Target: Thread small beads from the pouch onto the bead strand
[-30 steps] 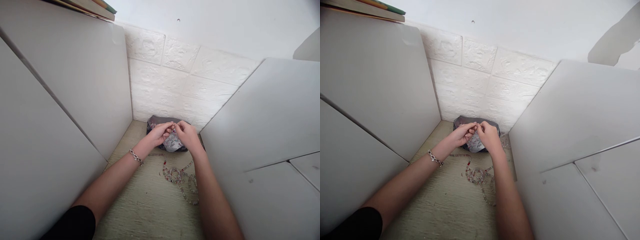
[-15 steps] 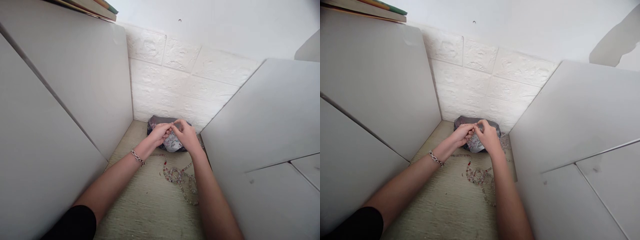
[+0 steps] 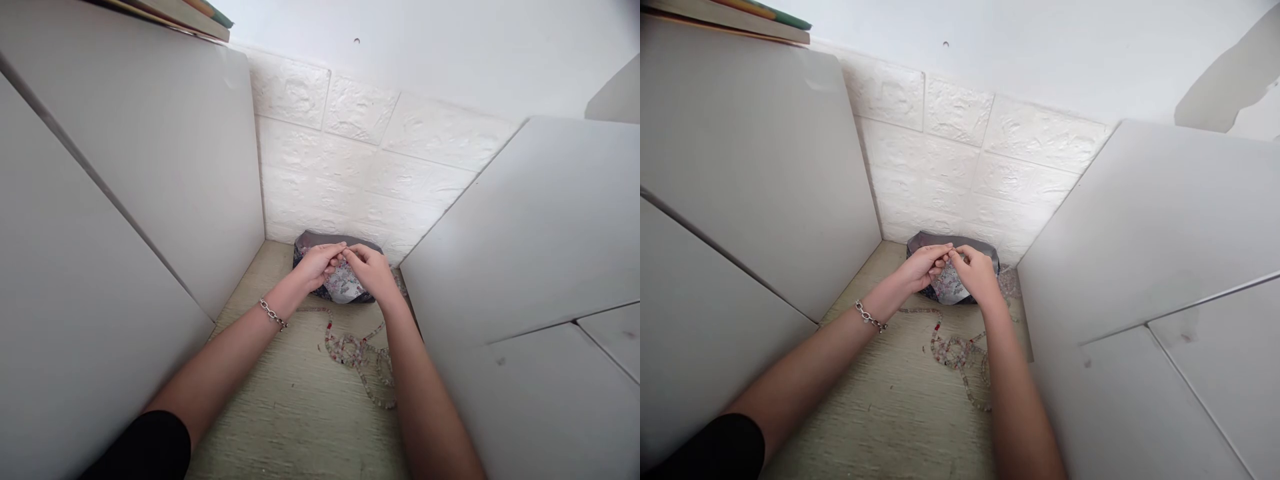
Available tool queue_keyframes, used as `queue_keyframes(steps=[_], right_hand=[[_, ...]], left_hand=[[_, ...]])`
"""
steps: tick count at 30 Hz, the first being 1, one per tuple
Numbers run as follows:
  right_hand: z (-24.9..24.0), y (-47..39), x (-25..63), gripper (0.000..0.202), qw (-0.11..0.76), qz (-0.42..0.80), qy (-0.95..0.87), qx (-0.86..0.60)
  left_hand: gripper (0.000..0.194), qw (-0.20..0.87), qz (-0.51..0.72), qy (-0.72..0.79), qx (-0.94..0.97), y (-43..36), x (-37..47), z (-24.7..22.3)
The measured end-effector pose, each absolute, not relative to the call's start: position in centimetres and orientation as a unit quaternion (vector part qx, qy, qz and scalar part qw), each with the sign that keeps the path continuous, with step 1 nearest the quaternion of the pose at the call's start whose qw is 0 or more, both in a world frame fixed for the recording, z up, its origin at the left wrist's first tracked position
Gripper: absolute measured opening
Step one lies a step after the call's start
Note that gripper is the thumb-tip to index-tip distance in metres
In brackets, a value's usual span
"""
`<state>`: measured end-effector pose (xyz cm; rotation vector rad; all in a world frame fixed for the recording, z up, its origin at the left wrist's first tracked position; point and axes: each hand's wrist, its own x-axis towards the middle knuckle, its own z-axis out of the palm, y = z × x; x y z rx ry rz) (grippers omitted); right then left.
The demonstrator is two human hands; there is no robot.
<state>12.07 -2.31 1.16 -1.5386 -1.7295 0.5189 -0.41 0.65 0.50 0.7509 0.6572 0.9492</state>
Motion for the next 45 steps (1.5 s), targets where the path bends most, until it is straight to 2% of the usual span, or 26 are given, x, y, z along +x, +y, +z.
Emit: queue_keyframes(steps=[6,10,13,19,30,45], right_hand=[[0.7,-1.7,12.2,0.024,0.453,0.301,-0.626,-0.559],[1.0,-1.9,12.0,0.013,0.481,0.336,-0.567,-0.578],[1.3,-2.0,12.0,0.011,0.477,0.342,-0.561,-0.583],[1.8,-2.3,12.2,0.012,0.456,0.318,-0.584,-0.591],[2.3,-2.6,12.4,0.016,0.435,0.302,-0.6,-0.6],[2.9,-3.1,12.4,0.014,0.449,0.349,-0.6,-0.563]], left_hand=[[0.011,0.785,0.463,0.282,0.301,0.8,-0.3,0.5],[0.025,0.811,0.467,0.264,0.235,1.0,-0.2,0.3],[0.03,0.819,0.464,0.242,0.234,1.0,-0.2,0.3],[0.011,0.801,0.433,0.283,0.3,1.0,-0.5,-0.2],[0.018,0.826,0.388,0.25,0.323,0.9,-0.7,0.3],[0.006,0.865,0.35,0.207,0.294,0.9,-0.6,0.1]])
